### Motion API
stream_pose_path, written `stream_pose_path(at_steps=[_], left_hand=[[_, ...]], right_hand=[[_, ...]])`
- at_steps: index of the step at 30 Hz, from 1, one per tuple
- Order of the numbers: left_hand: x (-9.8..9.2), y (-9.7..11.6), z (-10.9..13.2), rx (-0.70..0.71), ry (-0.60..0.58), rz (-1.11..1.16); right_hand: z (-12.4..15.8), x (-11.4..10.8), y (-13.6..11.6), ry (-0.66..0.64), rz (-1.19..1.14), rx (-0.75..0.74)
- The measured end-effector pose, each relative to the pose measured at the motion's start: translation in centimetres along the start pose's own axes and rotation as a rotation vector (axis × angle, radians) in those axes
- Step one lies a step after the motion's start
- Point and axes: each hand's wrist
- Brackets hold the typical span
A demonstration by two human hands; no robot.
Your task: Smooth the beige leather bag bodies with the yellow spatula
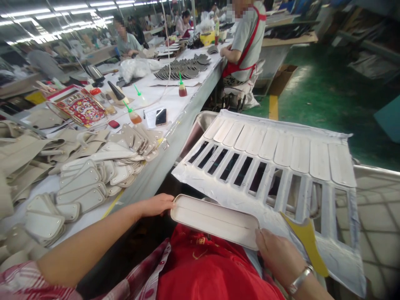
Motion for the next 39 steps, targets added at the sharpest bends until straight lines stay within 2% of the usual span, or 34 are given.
stream_pose_path(at_steps=[2,5,11,13,16,19,21,24,31,34,39], left_hand=[[-0.1,-0.7,-0.1,-0.023,-0.071,0.099],[0.0,-1.9,-1.0,-0.025,-0.111,0.217],[0.4,-2.7,-2.4,-0.059,-0.138,0.302],[0.8,-2.4,-2.1,-0.064,-0.095,0.266],[1.4,-2.0,-1.3,-0.05,0.038,0.169],[2.1,-1.9,-1.0,-0.025,0.127,0.164],[2.5,-2.0,-0.8,-0.01,0.121,0.183],[2.9,-2.5,-0.4,-0.007,0.08,0.205],[2.5,-3.2,-1.4,-0.061,0.017,0.114],[2.4,-3.0,-1.8,-0.077,-0.005,0.058],[3.0,-3.8,-2.4,-0.11,0.085,0.09]], right_hand=[[0.0,0.0,0.0,0.005,-0.007,0.005],[-0.1,0.4,0.2,0.062,0.021,-0.013],[-0.1,2.8,1.2,0.399,0.253,-0.176],[-0.2,3.2,1.3,0.451,0.277,-0.19],[-0.3,2.6,1.2,0.38,0.195,-0.131],[-0.5,1.1,0.9,0.227,-0.053,-0.016],[-0.5,0.0,0.6,0.16,-0.281,0.136],[0.0,-1.0,0.0,0.135,-0.518,0.321],[1.3,-0.8,-0.5,0.111,-0.838,0.393],[1.2,-1.2,-0.4,0.09,-0.839,0.407],[-0.1,-2.7,0.5,0.038,-0.787,0.407]])
Point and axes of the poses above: each hand's wrist, its own z-axis away from the middle knuckle, its own x-axis out of the palm, y = z × x, and after that the axes turned 12 degrees about -x, right-handed
